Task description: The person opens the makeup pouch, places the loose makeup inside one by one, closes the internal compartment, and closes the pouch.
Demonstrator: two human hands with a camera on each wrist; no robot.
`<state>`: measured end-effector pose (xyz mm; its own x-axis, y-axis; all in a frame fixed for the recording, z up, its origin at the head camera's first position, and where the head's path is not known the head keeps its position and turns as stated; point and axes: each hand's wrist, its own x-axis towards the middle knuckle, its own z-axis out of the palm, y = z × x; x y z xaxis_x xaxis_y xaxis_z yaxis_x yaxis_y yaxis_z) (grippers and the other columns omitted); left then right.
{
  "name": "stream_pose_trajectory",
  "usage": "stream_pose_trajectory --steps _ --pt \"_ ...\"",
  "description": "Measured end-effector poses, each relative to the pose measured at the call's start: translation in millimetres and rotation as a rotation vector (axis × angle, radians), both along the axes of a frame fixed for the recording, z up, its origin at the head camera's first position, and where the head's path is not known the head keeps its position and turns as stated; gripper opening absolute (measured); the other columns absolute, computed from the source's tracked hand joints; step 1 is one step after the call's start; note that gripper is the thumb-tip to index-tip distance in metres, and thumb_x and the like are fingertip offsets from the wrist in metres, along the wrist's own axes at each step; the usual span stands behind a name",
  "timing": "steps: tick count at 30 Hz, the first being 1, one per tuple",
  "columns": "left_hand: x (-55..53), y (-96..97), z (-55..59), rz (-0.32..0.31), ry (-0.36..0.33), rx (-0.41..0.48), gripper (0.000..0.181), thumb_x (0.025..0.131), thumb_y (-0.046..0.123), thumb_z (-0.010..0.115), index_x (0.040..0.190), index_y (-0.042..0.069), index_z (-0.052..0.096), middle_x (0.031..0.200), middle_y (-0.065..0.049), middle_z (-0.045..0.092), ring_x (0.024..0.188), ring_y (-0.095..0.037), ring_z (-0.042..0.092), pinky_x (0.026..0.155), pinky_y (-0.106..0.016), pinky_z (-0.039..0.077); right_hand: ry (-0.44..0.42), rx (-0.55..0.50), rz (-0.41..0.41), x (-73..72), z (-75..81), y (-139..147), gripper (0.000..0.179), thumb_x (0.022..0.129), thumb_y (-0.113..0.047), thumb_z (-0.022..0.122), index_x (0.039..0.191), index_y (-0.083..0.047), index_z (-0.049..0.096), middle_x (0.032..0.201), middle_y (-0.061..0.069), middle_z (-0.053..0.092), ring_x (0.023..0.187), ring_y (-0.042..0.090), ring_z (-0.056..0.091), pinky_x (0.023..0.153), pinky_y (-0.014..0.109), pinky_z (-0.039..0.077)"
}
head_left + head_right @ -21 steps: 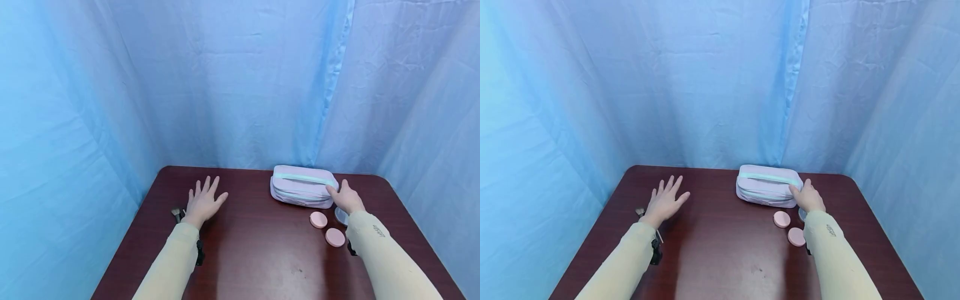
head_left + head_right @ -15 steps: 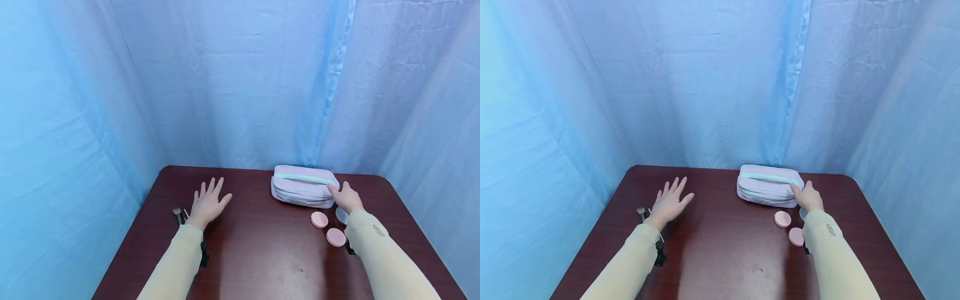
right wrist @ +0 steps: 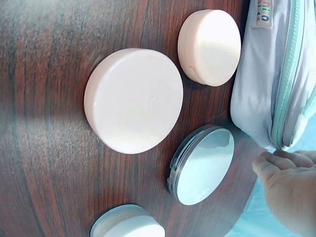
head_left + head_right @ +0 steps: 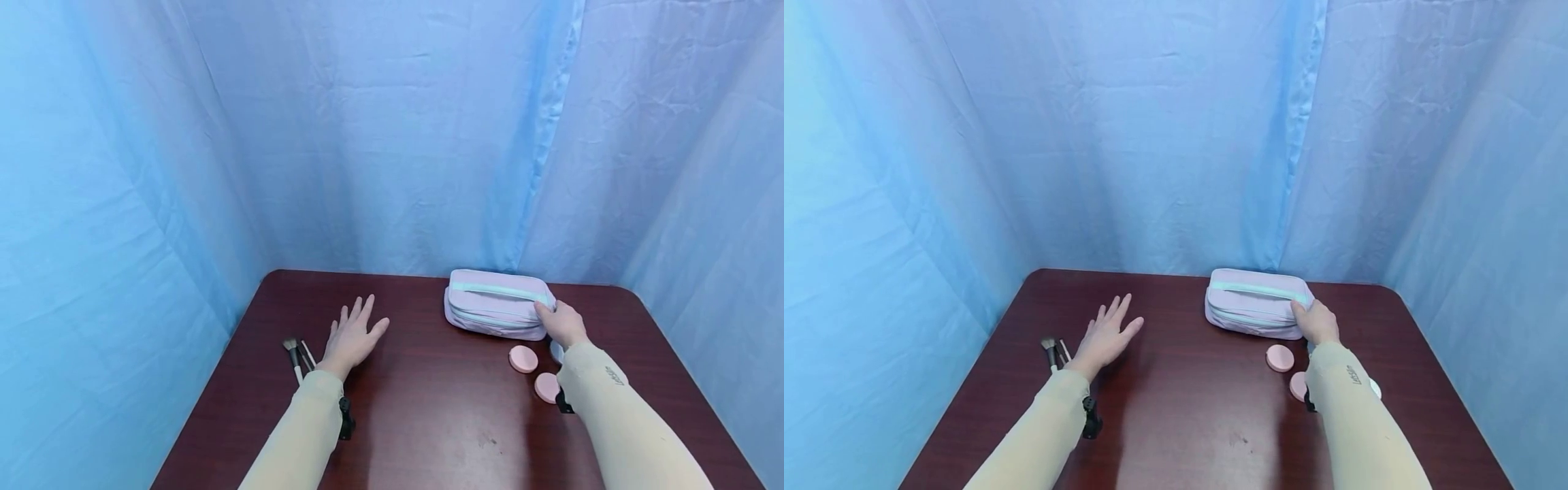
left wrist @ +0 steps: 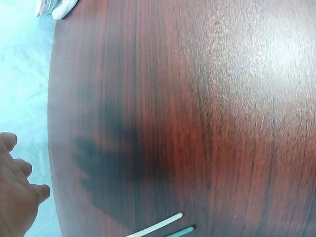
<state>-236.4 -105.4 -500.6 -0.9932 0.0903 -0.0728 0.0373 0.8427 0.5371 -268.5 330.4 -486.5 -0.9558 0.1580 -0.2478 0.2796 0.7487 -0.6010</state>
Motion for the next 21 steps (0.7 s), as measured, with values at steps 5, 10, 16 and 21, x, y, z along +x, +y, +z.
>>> stream_pose_trajectory --steps 5,10,16,21 --pt "0.6 4.3 -4.6 0.010 -0.012 0.043 0.077 0.102 0.064 0.042 0.165 0.029 0.017 0.171 -0.009 0.015 0.156 -0.042 0.009 0.124 -0.066 0.011 0.007 -0.016 -0.034 -4.0 -3.0 -1 0.079 0.108 -0.040 0.036 0.152 0.021 0.013 0.153 0.045 0.022 0.144 0.057 0.024 0.119 0.064 0.027" --pt "3.4 8.5 -10.8 0.014 -0.011 0.097 0.076 0.103 0.063 0.042 0.165 0.027 0.019 0.171 -0.010 0.018 0.156 -0.043 0.012 0.123 -0.067 0.014 -0.014 -0.128 -0.091 -6.0 -6.0 1 0.082 0.108 -0.039 0.038 0.154 0.019 0.002 0.158 0.043 0.011 0.149 0.055 0.015 0.121 0.063 0.022" --pt "6.9 13.1 -14.1 0.021 -0.031 0.197 0.076 0.104 0.059 0.044 0.165 0.022 0.019 0.171 -0.011 0.017 0.156 -0.043 0.011 0.124 -0.065 0.014 -0.027 -0.332 -0.210 -6.8 -5.7 2 0.084 0.107 -0.036 0.042 0.157 0.012 -0.005 0.163 0.037 0.000 0.152 0.051 0.008 0.123 0.060 0.019" --pt "7.7 17.1 -16.4 0.043 -0.054 0.276 0.075 0.105 0.058 0.044 0.166 0.023 0.017 0.171 -0.009 0.015 0.157 -0.039 0.011 0.125 -0.061 0.014 -0.052 -0.406 -0.243 -8.6 -5.4 3 0.083 0.106 -0.034 0.043 0.159 0.007 -0.006 0.165 0.033 -0.003 0.152 0.051 0.009 0.122 0.063 0.021"
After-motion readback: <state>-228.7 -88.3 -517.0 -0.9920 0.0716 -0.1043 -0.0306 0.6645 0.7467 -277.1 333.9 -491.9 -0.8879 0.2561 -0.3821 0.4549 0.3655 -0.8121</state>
